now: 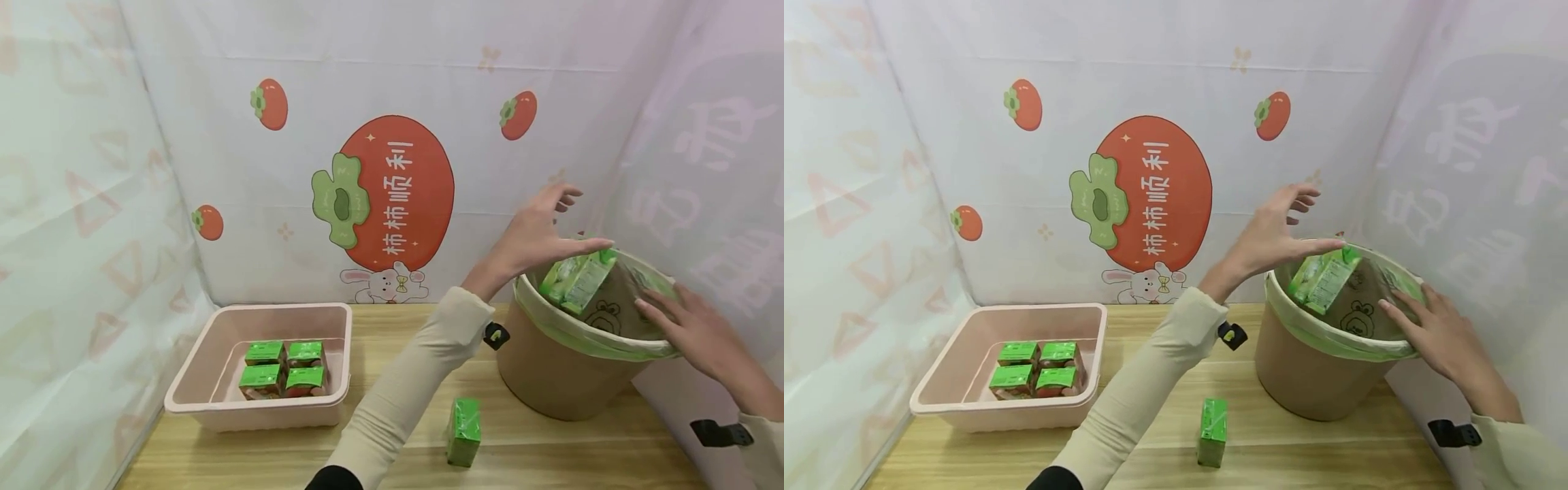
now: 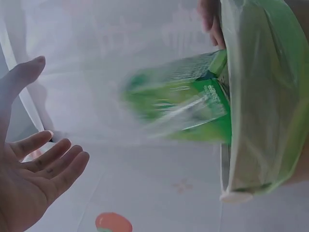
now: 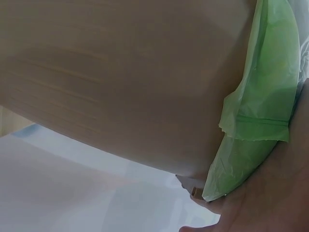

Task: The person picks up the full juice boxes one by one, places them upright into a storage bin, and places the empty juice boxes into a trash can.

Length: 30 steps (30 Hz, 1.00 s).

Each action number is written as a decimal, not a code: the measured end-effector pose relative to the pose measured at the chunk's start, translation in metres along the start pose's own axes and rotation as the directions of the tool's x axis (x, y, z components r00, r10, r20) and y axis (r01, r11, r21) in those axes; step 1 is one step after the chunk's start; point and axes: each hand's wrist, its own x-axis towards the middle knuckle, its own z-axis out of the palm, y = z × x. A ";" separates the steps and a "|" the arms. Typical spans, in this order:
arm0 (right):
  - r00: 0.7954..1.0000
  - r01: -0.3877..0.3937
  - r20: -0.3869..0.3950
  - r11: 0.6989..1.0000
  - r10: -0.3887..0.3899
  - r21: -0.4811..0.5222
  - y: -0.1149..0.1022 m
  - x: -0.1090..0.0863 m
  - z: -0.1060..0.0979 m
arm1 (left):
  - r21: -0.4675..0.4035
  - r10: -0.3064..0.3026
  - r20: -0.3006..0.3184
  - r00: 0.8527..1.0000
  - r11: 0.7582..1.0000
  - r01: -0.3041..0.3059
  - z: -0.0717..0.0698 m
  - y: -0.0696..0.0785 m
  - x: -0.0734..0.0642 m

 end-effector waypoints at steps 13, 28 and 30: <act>1.000 -0.003 -0.031 1.000 0.003 0.016 -0.006 -0.005 0.002 | -0.101 0.029 -0.007 1.000 0.994 -0.030 -0.012 -0.031 -0.056; 0.999 0.008 -0.050 0.999 -0.006 0.042 -0.001 -0.004 0.006 | -0.070 0.036 0.007 0.999 0.997 -0.036 0.018 -0.068 -0.150; 0.999 0.016 -0.049 0.999 -0.014 0.040 -0.003 -0.002 0.005 | -0.092 -0.013 0.011 1.000 0.996 0.014 0.024 -0.077 -0.167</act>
